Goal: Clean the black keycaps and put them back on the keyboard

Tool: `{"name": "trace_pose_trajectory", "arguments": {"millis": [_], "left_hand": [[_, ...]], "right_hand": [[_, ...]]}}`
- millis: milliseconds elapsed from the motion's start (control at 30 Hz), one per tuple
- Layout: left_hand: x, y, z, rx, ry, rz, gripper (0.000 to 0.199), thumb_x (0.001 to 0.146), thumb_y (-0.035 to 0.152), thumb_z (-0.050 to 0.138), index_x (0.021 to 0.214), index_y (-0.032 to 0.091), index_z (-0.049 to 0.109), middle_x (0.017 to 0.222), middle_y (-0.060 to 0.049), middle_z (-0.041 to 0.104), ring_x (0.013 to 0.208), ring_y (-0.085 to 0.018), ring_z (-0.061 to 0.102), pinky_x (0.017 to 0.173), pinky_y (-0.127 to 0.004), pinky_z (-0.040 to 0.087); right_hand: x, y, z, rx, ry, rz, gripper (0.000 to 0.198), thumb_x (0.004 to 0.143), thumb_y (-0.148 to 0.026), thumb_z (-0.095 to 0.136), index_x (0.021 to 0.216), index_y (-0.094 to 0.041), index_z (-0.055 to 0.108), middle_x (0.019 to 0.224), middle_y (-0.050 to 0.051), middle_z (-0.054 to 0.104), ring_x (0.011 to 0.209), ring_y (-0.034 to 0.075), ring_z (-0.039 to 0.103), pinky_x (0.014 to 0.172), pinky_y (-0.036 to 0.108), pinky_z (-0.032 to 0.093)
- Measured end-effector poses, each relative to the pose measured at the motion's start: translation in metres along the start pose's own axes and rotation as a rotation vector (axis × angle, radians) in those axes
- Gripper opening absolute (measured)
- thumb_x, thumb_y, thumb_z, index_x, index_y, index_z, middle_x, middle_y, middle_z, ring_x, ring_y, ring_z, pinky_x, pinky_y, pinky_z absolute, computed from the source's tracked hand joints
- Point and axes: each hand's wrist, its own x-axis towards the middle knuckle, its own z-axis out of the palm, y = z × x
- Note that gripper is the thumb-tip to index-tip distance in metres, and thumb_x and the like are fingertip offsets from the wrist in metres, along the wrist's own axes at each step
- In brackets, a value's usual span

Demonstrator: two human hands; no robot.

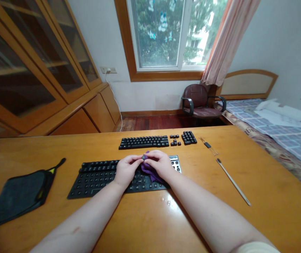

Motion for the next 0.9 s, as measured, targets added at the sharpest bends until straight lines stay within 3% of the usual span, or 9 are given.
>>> {"name": "trace_pose_trajectory", "arguments": {"millis": [233,500,733,900], "left_hand": [[-0.0007,0.0012,0.0007,-0.028,0.021,-0.035,0.013,0.066,0.024,0.071,0.076,0.017,0.073,0.080,-0.005,0.073,0.076,-0.020,0.069,0.080,-0.035,0.055],[0.0010,0.0013,0.0012,-0.036,-0.041,-0.016,0.023,0.066,0.023,0.071,0.088,0.017,0.071,0.090,-0.006,0.073,0.081,-0.020,0.068,0.081,-0.036,0.055],[0.0031,0.0052,-0.0023,0.067,-0.122,0.131,0.020,0.077,0.024,0.061,0.095,0.022,0.070,0.100,-0.006,0.069,0.094,-0.019,0.064,0.090,-0.034,0.050],[0.0034,0.0031,0.0023,-0.082,-0.124,-0.028,0.023,0.078,0.024,0.059,0.099,0.017,0.067,0.096,-0.007,0.070,0.088,-0.018,0.066,0.084,-0.034,0.053]], "right_hand": [[-0.0006,0.0011,0.0007,-0.014,0.097,0.022,0.005,0.069,-0.027,0.069,0.071,-0.023,0.072,0.077,0.004,0.069,0.077,0.019,0.063,0.078,0.035,0.049],[0.0001,-0.0001,0.0024,-0.002,0.094,0.038,0.007,0.069,-0.028,0.069,0.072,-0.022,0.071,0.078,0.004,0.070,0.078,0.020,0.064,0.079,0.035,0.049],[0.0038,0.0057,0.0013,0.130,0.129,0.172,0.014,0.067,-0.030,0.068,0.078,-0.021,0.071,0.082,0.004,0.071,0.080,0.019,0.065,0.081,0.036,0.049],[0.0025,0.0033,0.0034,0.134,0.109,0.190,0.012,0.065,-0.027,0.070,0.075,-0.020,0.070,0.081,0.004,0.071,0.078,0.019,0.065,0.080,0.035,0.049]]}}
